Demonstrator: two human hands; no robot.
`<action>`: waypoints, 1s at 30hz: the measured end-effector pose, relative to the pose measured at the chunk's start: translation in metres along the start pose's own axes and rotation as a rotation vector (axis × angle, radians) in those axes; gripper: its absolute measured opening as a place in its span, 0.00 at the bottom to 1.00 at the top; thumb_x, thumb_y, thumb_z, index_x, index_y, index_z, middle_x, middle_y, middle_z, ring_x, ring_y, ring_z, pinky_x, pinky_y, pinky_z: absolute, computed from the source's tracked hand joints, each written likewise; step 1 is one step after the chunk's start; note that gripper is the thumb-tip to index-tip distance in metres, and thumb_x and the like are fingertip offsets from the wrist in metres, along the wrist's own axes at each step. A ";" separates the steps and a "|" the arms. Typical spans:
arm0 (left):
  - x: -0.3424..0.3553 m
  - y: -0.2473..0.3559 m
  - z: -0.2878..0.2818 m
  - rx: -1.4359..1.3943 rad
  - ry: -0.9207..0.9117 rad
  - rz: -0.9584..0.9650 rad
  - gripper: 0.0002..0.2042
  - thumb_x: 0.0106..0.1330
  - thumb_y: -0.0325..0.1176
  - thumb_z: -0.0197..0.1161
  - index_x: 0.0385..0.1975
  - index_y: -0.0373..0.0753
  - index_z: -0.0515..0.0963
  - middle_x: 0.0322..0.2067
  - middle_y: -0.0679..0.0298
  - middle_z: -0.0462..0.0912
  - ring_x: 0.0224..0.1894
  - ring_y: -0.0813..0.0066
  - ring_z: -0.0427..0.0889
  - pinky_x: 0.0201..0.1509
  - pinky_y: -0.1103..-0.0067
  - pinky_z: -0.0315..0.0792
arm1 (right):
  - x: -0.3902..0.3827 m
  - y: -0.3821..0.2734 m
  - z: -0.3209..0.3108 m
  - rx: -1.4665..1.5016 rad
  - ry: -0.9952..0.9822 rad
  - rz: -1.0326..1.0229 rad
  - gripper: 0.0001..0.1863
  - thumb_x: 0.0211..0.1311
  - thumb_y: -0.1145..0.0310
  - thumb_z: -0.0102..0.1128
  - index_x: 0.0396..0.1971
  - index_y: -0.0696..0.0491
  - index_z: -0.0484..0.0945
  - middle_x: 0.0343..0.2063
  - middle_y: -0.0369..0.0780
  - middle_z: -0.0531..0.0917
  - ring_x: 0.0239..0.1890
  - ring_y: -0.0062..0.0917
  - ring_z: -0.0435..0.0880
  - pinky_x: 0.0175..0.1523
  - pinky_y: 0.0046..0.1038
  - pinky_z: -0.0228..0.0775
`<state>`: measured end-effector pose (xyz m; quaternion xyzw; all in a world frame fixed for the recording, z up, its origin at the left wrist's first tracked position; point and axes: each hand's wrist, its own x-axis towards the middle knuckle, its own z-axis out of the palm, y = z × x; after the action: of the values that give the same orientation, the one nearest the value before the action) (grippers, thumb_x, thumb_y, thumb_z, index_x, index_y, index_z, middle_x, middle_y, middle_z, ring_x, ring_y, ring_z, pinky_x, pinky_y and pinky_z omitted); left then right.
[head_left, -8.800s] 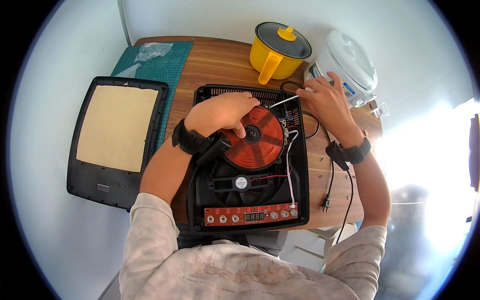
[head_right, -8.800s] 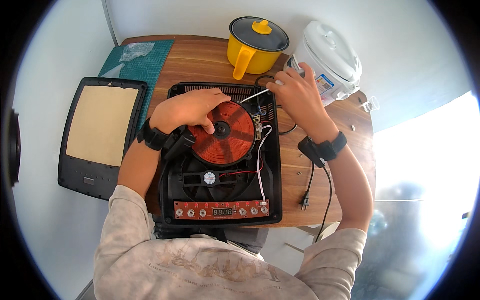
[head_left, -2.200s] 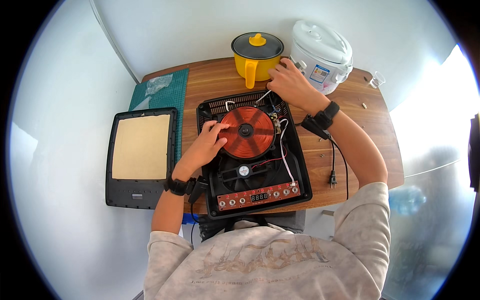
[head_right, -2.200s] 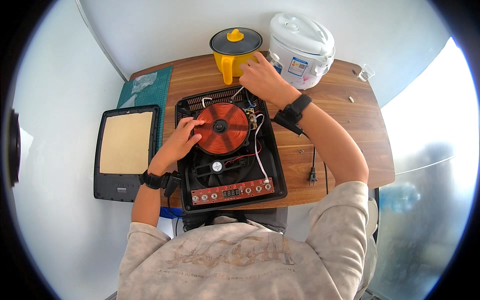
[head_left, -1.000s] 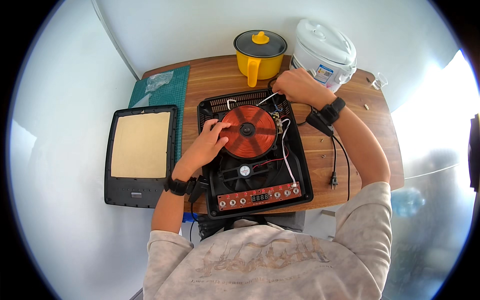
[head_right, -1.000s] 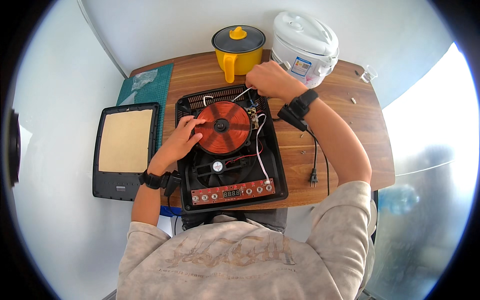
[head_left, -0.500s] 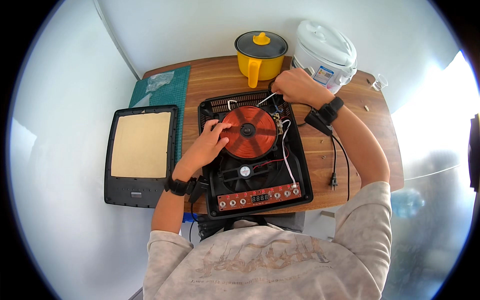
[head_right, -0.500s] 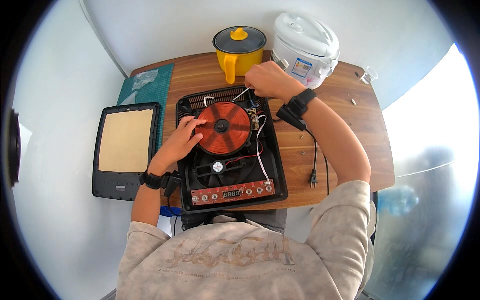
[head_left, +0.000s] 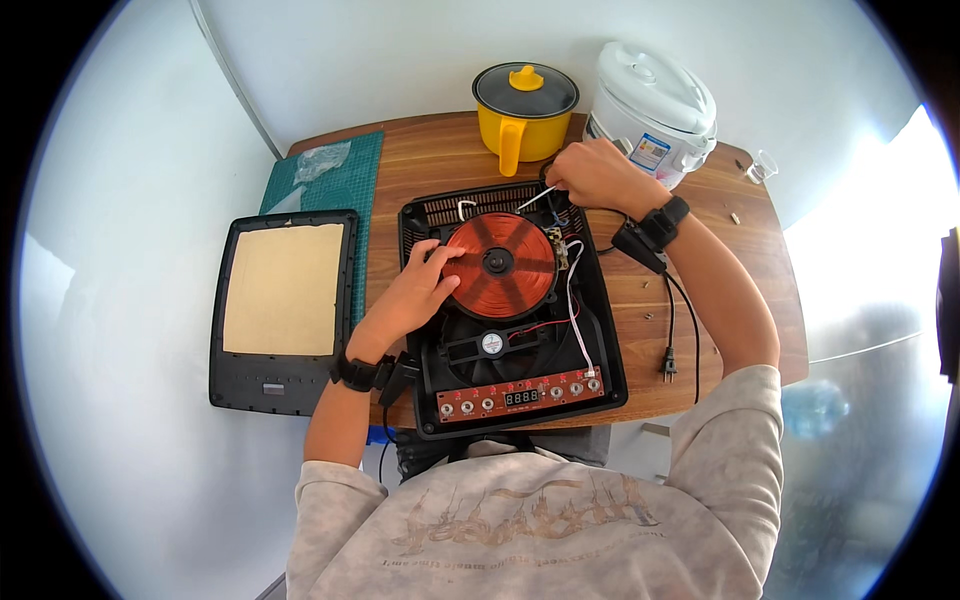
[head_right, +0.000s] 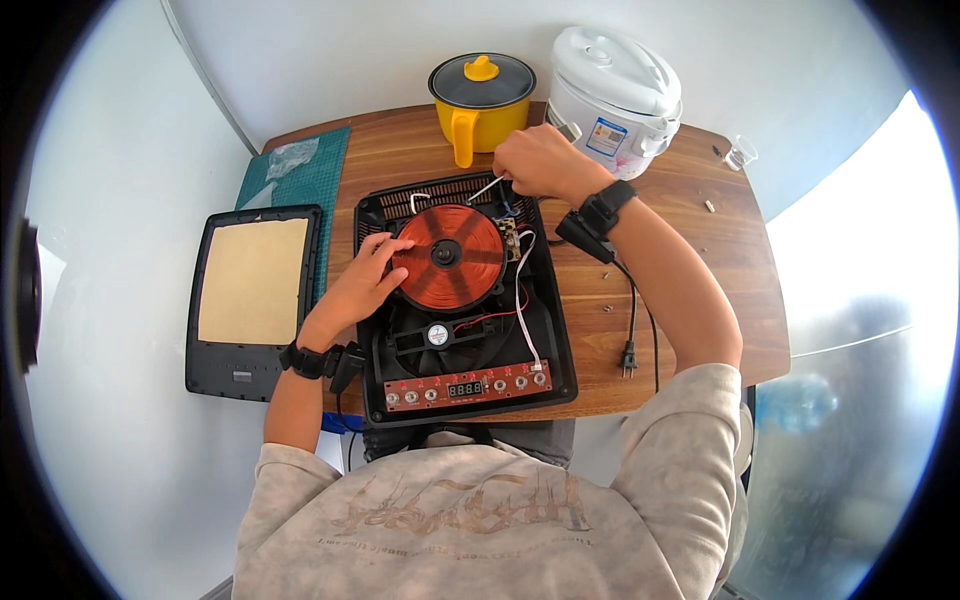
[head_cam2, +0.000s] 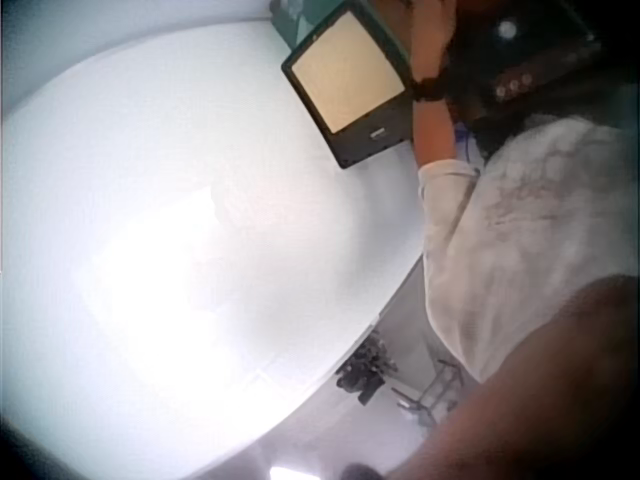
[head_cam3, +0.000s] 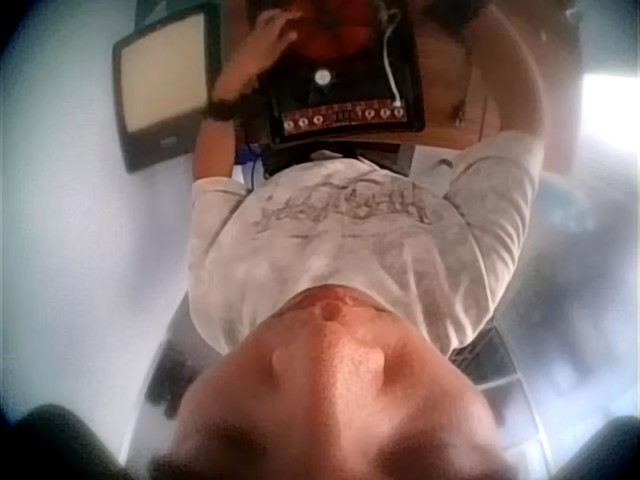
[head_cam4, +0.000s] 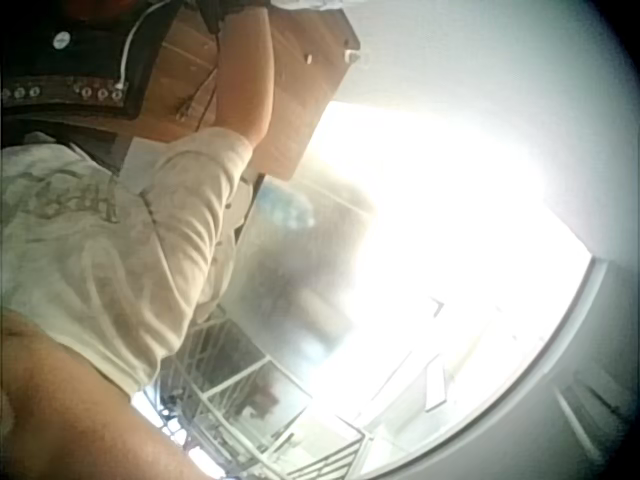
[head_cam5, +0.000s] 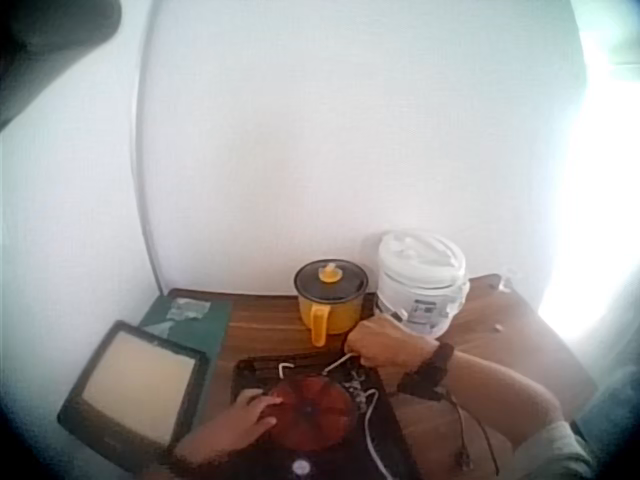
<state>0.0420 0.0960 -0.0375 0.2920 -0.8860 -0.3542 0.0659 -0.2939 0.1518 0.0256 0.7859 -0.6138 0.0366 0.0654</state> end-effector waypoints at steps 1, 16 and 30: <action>0.000 -0.001 0.000 0.001 0.000 0.003 0.20 0.76 0.35 0.56 0.66 0.44 0.68 0.67 0.50 0.60 0.64 0.46 0.72 0.66 0.64 0.69 | 0.000 0.000 0.000 0.003 -0.003 -0.001 0.08 0.47 0.73 0.63 0.28 0.48 0.88 0.26 0.43 0.86 0.34 0.41 0.86 0.37 0.42 0.76; -0.001 -0.011 0.005 0.033 0.055 0.072 0.19 0.75 0.35 0.56 0.64 0.47 0.67 0.67 0.47 0.59 0.58 0.38 0.76 0.61 0.59 0.74 | -0.007 -0.043 -0.015 -0.259 -0.004 -0.113 0.02 0.48 0.70 0.67 0.23 0.51 0.83 0.24 0.41 0.85 0.32 0.38 0.88 0.36 0.37 0.79; 0.000 -0.011 0.005 -0.024 0.065 0.083 0.19 0.75 0.35 0.57 0.64 0.43 0.70 0.64 0.49 0.63 0.62 0.44 0.73 0.66 0.64 0.69 | -0.017 -0.086 -0.009 -0.079 -0.129 0.168 0.06 0.56 0.70 0.62 0.30 0.56 0.84 0.34 0.48 0.86 0.40 0.42 0.88 0.42 0.40 0.81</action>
<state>0.0454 0.0925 -0.0488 0.2654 -0.8904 -0.3522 0.1128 -0.2146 0.1903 0.0274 0.7291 -0.6816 -0.0328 0.0533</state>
